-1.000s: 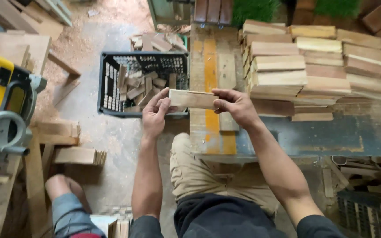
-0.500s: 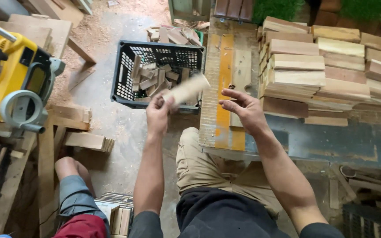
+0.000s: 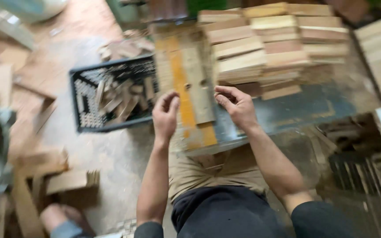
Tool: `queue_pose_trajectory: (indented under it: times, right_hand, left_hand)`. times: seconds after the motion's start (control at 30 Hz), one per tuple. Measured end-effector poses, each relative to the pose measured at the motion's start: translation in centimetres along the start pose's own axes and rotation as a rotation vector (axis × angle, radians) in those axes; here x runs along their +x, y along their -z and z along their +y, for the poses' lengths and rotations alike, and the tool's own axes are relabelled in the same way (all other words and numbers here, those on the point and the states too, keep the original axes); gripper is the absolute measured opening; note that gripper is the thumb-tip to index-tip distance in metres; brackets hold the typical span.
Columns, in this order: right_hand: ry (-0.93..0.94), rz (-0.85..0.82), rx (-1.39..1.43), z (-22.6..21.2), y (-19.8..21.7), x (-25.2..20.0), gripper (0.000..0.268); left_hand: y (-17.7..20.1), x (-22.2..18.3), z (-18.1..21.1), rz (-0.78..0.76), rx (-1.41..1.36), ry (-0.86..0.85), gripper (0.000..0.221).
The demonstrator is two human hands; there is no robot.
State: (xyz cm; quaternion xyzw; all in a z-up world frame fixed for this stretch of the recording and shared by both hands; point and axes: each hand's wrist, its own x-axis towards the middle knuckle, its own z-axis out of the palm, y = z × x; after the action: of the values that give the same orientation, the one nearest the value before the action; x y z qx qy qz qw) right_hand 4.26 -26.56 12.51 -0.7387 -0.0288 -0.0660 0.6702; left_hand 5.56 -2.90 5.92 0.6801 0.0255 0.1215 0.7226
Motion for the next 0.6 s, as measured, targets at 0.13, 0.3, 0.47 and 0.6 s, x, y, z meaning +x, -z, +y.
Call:
queue_pose_trajectory:
  times: [0.13,0.3,0.47,0.6]
  right_hand:
    - [0.148,0.238,-0.284,0.0,5.2,-1.2,0.022]
    - [-0.040,0.320,-0.556,4.2,9.4,-2.6,0.054]
    - [-0.064,0.326,-0.502,4.4,9.4,-3.9,0.052]
    - [0.103,0.411,-0.442,4.1,7.7,-4.7,0.039]
  left_hand:
    - [-8.1,-3.6,2.5,-0.181,-0.005,0.016,0.035]
    - [-14.7,-6.5,-1.3,-0.275,0.361,-0.082,0.089]
    - [-15.3,-7.1,-1.5,-0.170,0.370,-0.191,0.069]
    - [-13.4,-7.4,1.0,0.000,0.257,-0.316,0.052]
